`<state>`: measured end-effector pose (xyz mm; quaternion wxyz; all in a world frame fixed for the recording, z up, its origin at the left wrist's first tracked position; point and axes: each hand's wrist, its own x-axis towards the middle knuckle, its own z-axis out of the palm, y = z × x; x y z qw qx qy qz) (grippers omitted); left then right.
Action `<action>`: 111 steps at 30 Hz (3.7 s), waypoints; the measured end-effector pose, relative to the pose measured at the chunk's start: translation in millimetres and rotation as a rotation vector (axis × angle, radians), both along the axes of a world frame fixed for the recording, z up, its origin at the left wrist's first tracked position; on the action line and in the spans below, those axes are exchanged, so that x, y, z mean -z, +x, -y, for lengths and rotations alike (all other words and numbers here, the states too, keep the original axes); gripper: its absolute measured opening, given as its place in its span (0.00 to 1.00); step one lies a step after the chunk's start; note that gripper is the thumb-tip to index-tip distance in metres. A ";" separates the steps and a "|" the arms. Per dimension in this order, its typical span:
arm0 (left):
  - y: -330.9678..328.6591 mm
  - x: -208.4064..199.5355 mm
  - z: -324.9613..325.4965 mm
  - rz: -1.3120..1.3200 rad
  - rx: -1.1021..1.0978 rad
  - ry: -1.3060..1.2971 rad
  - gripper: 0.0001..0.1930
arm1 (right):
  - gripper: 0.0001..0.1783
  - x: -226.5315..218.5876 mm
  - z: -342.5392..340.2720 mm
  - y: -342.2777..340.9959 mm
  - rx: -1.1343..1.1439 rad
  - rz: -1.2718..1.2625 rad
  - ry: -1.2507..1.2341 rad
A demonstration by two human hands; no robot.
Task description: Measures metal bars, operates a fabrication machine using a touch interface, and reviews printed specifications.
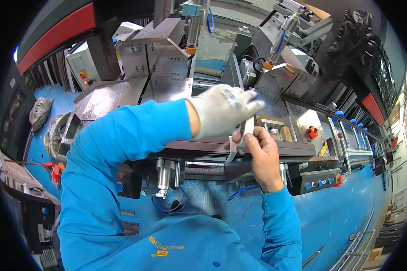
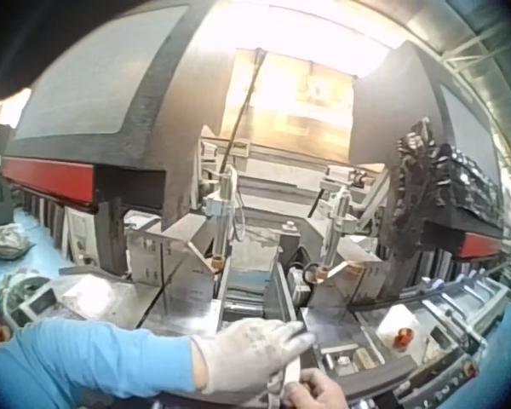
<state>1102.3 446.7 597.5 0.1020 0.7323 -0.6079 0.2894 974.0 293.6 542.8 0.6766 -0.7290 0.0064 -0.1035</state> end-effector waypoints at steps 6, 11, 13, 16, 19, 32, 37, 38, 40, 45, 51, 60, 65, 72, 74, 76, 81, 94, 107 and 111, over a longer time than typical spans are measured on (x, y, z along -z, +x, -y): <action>-3.5 42.3 -26.5 -0.587 -0.301 0.475 0.32 | 0.12 -8.8 -11.4 2.3 -0.038 -0.005 0.242; -16.5 65.2 -26.2 -0.602 -0.313 0.559 0.31 | 0.17 -14.9 -21.3 -22.2 -0.025 -0.042 0.213; -14.4 74.0 -24.7 -0.615 -0.309 0.542 0.30 | 0.17 -6.4 -23.3 -49.8 -0.036 -0.030 0.233; -15.5 73.7 -22.6 -0.635 -0.297 0.557 0.29 | 0.18 16.8 -30.3 -87.4 -0.015 -0.039 0.261; -16.5 66.7 -23.8 -0.673 -0.310 0.555 0.29 | 0.18 59.0 -39.5 -111.0 0.041 -0.072 0.257; -16.5 69.8 -15.8 -0.579 -0.304 0.561 0.31 | 0.16 148.5 -30.8 -58.7 0.199 -0.324 0.353; -14.6 73.4 -17.5 -0.572 -0.312 0.560 0.33 | 0.13 169.7 -30.4 -45.7 0.169 -0.295 0.345; -14.0 74.4 -17.9 -0.580 -0.312 0.562 0.34 | 0.13 172.3 -31.8 -43.2 0.187 -0.286 0.347; -13.2 74.8 -17.5 -0.590 -0.316 0.568 0.34 | 0.12 178.4 -33.0 -38.1 0.202 -0.280 0.351; -13.5 69.1 -11.8 -0.679 -0.444 0.712 0.42 | 0.11 215.2 -31.6 -29.4 0.256 -0.253 0.362; -8.6 79.8 -12.7 -0.617 -0.306 0.459 0.40 | 0.13 312.4 -14.3 -13.6 0.234 -0.639 0.357; -127.4 92.1 -29.1 -1.145 -0.163 -0.072 0.23 | 0.14 375.4 6.8 -71.6 -0.058 -0.793 0.016; -167.1 168.1 20.3 -2.234 -0.158 -1.005 0.16 | 0.15 425.5 -22.4 -69.0 -0.341 -0.214 -0.146; -159.5 219.2 61.3 -2.377 0.231 -1.754 0.06 | 0.14 399.7 -38.7 -118.5 -1.132 -0.132 -0.447; -164.0 261.3 40.1 -2.240 0.029 -1.436 0.09 | 0.14 404.4 -29.7 -141.9 -1.236 -0.119 -0.575; -208.4 214.7 24.8 -2.104 -0.188 -1.397 0.15 | 0.14 406.1 -27.6 -148.3 -1.285 -0.123 -0.695; -288.5 229.2 -56.6 -1.977 -0.093 -1.399 0.21 | 0.13 385.6 -74.0 -151.7 -1.350 0.011 -0.787; -503.7 278.4 -307.3 -1.600 -0.107 -1.994 0.23 | 0.08 207.5 -344.9 -198.7 -1.155 0.099 -0.453; -629.9 292.2 -354.0 -1.223 -0.242 -2.455 0.21 | 0.20 96.8 -547.9 -46.2 -0.915 1.128 -1.097; -675.8 327.0 -340.5 -0.983 -0.188 -2.670 0.20 | 0.17 121.6 -590.5 2.7 -0.789 1.422 -1.182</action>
